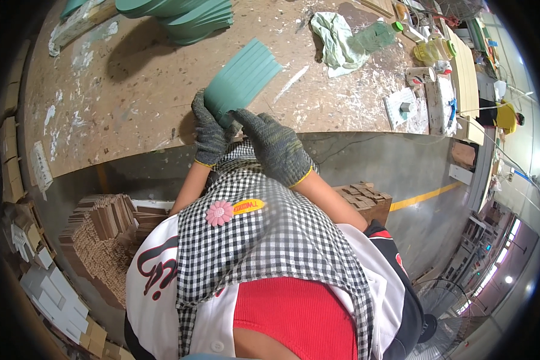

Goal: The person wipes and cleans green plastic components with a cloth and a thin tool, handling them one by one at a workbench.

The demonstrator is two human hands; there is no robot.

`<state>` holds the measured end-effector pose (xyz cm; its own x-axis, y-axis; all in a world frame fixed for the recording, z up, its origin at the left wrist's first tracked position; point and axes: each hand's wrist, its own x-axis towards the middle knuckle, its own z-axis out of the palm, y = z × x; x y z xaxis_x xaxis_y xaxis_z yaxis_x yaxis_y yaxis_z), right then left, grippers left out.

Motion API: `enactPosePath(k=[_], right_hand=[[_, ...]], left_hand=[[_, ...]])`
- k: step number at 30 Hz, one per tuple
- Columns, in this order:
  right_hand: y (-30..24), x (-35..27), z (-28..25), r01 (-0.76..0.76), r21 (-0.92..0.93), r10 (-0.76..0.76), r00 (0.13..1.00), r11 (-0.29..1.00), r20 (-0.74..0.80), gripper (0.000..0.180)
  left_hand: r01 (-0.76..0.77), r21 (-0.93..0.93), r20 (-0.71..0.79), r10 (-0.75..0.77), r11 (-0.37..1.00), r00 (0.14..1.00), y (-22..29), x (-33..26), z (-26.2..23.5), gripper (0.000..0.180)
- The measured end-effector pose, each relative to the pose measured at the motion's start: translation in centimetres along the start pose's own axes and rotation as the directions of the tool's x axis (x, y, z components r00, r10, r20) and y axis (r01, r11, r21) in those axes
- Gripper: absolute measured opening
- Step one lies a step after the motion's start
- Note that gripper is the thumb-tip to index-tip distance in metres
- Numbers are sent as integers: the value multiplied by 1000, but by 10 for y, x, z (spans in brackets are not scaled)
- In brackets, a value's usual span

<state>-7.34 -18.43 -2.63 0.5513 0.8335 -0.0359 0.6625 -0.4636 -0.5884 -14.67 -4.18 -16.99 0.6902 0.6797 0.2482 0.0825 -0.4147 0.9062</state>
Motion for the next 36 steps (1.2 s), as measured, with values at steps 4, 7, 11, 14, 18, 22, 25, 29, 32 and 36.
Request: enactPosePath(k=[4,7,11,14,18,22,25,29,32,36], right_hand=[[13,20,1,53,17,-47,967,998,-249,49],[17,20,5,14,13,-11,987,1000,-161,56],[11,18,8,96,-34,-98,994,995,-56,64],[12,24,2,165,107,-141,968,980,-206,66],[28,29,-9,-144,626,320,930,766,-178,59],[63,25,31,-104,769,450,856,631,-254,34],[37,30,22,-292,481,424,885,827,-191,73],[51,43,7,-303,108,322,899,947,-297,108],[44,48,-17,-274,-140,237,943,952,-232,110],[28,61,-39,-320,-141,314,947,937,-62,105]], left_hand=[[-98,-16,26,99,995,995,-15,-2,0,115],[-87,14,69,86,996,994,-22,-6,-3,117],[90,-106,165,-72,990,984,-24,-7,-4,117],[63,-59,135,-54,996,989,-31,-12,0,116],[127,42,144,-132,991,981,-21,-8,0,117],[184,136,42,-191,973,981,-13,-26,22,128],[394,-197,307,-326,898,894,-6,-40,31,102],[201,-313,625,42,928,780,-8,-41,34,80],[-107,80,425,63,991,903,21,-43,28,77],[-235,109,480,156,966,863,5,-9,-10,60]])
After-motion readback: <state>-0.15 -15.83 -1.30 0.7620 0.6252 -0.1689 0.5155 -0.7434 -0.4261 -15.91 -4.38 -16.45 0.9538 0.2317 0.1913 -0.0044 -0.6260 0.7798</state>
